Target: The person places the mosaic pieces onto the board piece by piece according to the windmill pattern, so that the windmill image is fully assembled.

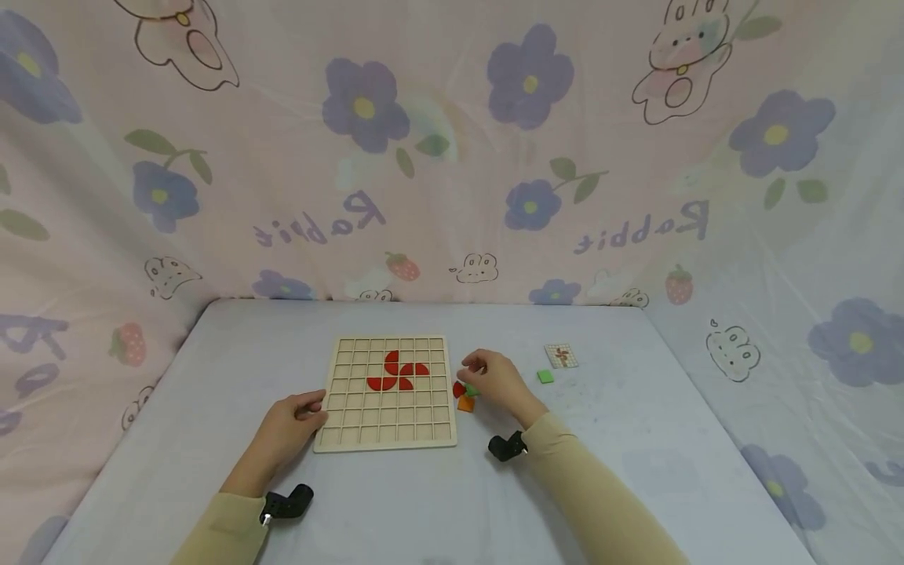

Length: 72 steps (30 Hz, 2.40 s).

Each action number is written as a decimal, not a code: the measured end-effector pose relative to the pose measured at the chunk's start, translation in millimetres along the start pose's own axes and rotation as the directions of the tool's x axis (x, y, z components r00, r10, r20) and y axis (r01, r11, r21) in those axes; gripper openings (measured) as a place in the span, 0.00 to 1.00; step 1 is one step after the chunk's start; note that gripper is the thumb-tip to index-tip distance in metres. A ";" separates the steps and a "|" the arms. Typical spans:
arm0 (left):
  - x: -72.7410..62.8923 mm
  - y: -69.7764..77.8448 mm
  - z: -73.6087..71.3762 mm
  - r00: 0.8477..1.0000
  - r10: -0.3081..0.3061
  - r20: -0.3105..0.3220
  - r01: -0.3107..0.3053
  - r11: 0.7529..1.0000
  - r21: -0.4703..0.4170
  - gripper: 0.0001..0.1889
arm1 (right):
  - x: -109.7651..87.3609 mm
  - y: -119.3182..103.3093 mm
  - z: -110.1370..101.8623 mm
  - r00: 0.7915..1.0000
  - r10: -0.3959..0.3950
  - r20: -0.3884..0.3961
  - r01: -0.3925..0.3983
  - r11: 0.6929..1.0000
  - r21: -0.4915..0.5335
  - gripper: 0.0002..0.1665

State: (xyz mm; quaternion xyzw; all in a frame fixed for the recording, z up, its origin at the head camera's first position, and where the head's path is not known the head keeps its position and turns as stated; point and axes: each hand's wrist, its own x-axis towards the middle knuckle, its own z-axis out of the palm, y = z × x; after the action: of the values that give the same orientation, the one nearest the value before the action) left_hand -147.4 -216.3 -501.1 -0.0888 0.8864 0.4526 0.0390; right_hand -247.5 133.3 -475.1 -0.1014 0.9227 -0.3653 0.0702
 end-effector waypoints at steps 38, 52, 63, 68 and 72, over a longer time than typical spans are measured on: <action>2.3 -2.1 0.7 1.000 -0.007 0.012 0.007 1.000 0.003 0.25 | 11.6 18.5 7.6 0.981 -0.036 0.189 0.028 0.999 0.040 0.11; -1.8 1.6 -1.9 1.000 -0.011 0.017 0.011 1.000 -0.005 0.26 | 13.3 5.7 10.3 0.984 -0.009 0.179 0.006 1.000 0.018 0.10; -0.7 2.8 -0.2 1.000 -0.023 0.013 0.023 1.000 -0.015 0.25 | 9.8 -6.1 9.1 0.988 0.105 0.113 -0.084 0.981 -0.176 0.09; 0.7 2.7 -0.1 1.000 -0.015 0.008 0.015 1.000 -0.012 0.25 | 10.7 -4.9 10.0 0.989 0.097 0.112 -0.080 0.986 -0.148 0.09; 0.5 1.8 0.4 1.000 -0.022 0.009 0.022 1.000 -0.015 0.25 | 9.3 -3.3 9.0 0.989 0.088 0.120 -0.077 0.993 -0.095 0.09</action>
State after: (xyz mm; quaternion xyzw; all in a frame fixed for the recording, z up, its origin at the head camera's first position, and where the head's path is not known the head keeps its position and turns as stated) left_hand -148.2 -215.0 -499.9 -0.0969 0.8818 0.4591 0.0473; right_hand -254.2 122.8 -479.9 -0.0886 0.9354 -0.3133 0.1379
